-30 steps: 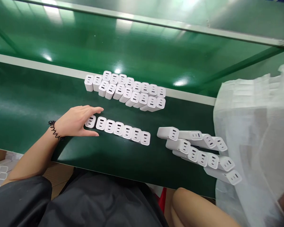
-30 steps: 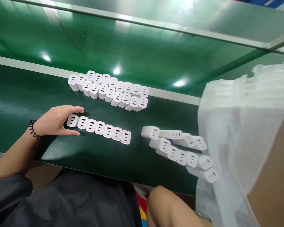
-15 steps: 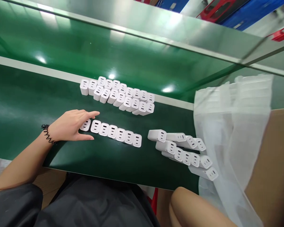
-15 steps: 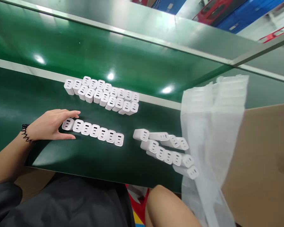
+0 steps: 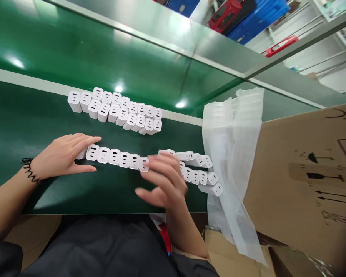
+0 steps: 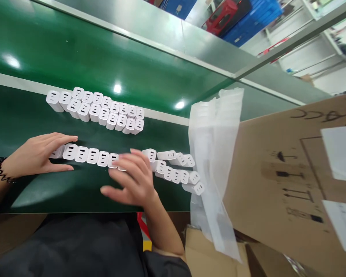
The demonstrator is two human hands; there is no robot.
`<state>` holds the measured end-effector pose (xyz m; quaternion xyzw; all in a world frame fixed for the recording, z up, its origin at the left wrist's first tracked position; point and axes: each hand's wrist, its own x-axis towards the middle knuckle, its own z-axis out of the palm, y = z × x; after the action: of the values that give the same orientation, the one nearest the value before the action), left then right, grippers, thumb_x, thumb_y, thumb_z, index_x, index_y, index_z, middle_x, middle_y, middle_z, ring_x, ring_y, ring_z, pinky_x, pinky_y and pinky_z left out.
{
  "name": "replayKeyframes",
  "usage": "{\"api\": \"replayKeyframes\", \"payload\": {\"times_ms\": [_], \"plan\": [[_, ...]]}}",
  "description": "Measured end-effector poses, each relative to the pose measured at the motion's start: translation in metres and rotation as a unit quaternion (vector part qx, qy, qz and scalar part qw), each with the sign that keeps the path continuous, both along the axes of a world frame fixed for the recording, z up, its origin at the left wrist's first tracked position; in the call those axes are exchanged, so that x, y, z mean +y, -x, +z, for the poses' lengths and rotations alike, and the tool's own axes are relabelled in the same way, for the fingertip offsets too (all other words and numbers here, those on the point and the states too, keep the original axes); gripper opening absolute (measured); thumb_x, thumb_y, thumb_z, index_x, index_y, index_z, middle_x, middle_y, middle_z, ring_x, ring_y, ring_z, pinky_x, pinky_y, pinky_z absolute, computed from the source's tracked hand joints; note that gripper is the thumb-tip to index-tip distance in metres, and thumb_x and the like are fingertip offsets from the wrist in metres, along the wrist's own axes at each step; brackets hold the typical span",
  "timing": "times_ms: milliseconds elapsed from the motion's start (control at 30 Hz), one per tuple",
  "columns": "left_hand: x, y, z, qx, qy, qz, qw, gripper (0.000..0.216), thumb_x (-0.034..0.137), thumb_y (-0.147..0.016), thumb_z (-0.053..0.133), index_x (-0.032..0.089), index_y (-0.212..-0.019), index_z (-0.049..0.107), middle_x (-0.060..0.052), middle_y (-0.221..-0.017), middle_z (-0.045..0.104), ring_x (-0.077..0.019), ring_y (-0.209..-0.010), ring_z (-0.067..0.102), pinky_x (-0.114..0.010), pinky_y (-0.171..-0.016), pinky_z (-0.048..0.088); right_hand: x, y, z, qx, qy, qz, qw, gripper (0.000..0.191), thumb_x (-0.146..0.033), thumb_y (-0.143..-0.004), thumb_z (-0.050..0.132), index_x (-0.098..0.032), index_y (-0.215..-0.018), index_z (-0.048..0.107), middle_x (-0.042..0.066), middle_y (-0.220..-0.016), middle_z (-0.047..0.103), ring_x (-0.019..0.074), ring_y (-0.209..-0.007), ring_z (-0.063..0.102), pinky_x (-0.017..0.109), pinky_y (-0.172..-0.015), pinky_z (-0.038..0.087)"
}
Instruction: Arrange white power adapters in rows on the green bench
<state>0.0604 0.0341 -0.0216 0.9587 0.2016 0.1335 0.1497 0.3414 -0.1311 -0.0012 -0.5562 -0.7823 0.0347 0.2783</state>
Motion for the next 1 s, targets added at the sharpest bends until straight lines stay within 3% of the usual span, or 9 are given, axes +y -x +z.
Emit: {"api": "replayKeyframes", "payload": {"times_ms": [133, 267, 367, 600, 733, 867, 1000], "plan": [[-0.004, -0.006, -0.003, -0.001, 0.001, -0.004, 1.000, 0.070, 0.060, -0.087, 0.062, 0.021, -0.142, 0.045, -0.011, -0.123, 0.068, -0.0287, -0.106, 0.067, -0.037, -0.087, 0.053, 0.026, 0.002, -0.019, -0.011, 0.047, 0.015, 0.999, 0.067, -0.058, -0.085, 0.068, -0.017, -0.135, 0.051, 0.012, -0.131, 0.064, 0.0307, -0.129, 0.055, 0.053, -0.115, 0.037], [-0.001, -0.007, -0.005, -0.008, -0.005, -0.016, 1.000, 0.068, 0.056, -0.087, 0.064, 0.021, -0.142, 0.044, -0.011, -0.120, 0.069, -0.0270, -0.103, 0.068, -0.036, -0.084, 0.054, 0.031, 0.009, -0.033, 0.002, 0.029, -0.001, 1.000, 0.044, -0.043, -0.091, 0.065, -0.018, -0.126, 0.055, 0.011, -0.126, 0.068, 0.0276, -0.126, 0.058, 0.050, -0.115, 0.037], [0.001, -0.007, -0.004, -0.022, -0.006, -0.019, 1.000, 0.068, 0.054, -0.087, 0.066, 0.024, -0.143, 0.042, -0.009, -0.118, 0.070, -0.0261, -0.102, 0.068, -0.036, -0.083, 0.054, 0.027, 0.012, -0.032, 0.069, 0.002, -0.005, 0.998, 0.037, -0.030, -0.089, 0.066, -0.022, -0.123, 0.054, 0.006, -0.116, 0.072, 0.0248, -0.119, 0.063, 0.050, -0.115, 0.038], [0.003, -0.005, -0.002, -0.005, 0.008, -0.026, 1.000, 0.071, 0.052, -0.088, 0.065, 0.030, -0.147, 0.032, -0.009, -0.119, 0.068, -0.0270, -0.102, 0.068, -0.040, -0.081, 0.057, 0.025, 0.011, -0.022, 0.251, -0.117, -0.007, 0.961, 0.057, -0.020, -0.080, 0.070, -0.025, -0.133, 0.050, 0.009, -0.113, 0.063, 0.0270, -0.107, 0.066, 0.049, -0.091, 0.059], [0.005, -0.004, -0.005, -0.005, 0.021, -0.028, 0.999, 0.071, 0.049, -0.088, 0.066, 0.032, -0.147, 0.032, -0.008, -0.120, 0.068, -0.0263, -0.100, 0.069, -0.039, -0.080, 0.057, 0.026, 0.006, -0.022, 0.240, -0.198, -0.062, 0.948, 0.060, -0.022, -0.081, 0.069, -0.030, -0.137, 0.051, 0.007, -0.109, 0.052, 0.0245, -0.098, 0.065, 0.045, -0.082, 0.063], [0.006, -0.003, -0.005, -0.004, 0.016, -0.030, 0.999, 0.069, 0.049, -0.089, 0.065, 0.031, -0.147, 0.032, -0.008, -0.119, 0.069, -0.0261, -0.098, 0.069, -0.039, -0.077, 0.057, 0.025, 0.001, -0.022, 0.205, -0.209, -0.111, 0.950, 0.061, -0.023, -0.081, 0.069, -0.033, -0.138, 0.050, 0.006, -0.106, 0.049, 0.0223, -0.093, 0.063, 0.042, -0.075, 0.062], [0.007, -0.004, -0.005, 0.002, 0.011, -0.031, 0.999, 0.069, 0.049, -0.089, 0.065, 0.031, -0.147, 0.032, -0.008, -0.118, 0.069, -0.0257, -0.097, 0.069, -0.038, -0.076, 0.057, 0.025, -0.001, -0.022, 0.200, -0.211, -0.116, 0.950, 0.059, -0.022, -0.079, 0.071, -0.030, -0.135, 0.053, 0.006, -0.105, 0.049, 0.0211, -0.092, 0.061, 0.039, -0.072, 0.062]]}}
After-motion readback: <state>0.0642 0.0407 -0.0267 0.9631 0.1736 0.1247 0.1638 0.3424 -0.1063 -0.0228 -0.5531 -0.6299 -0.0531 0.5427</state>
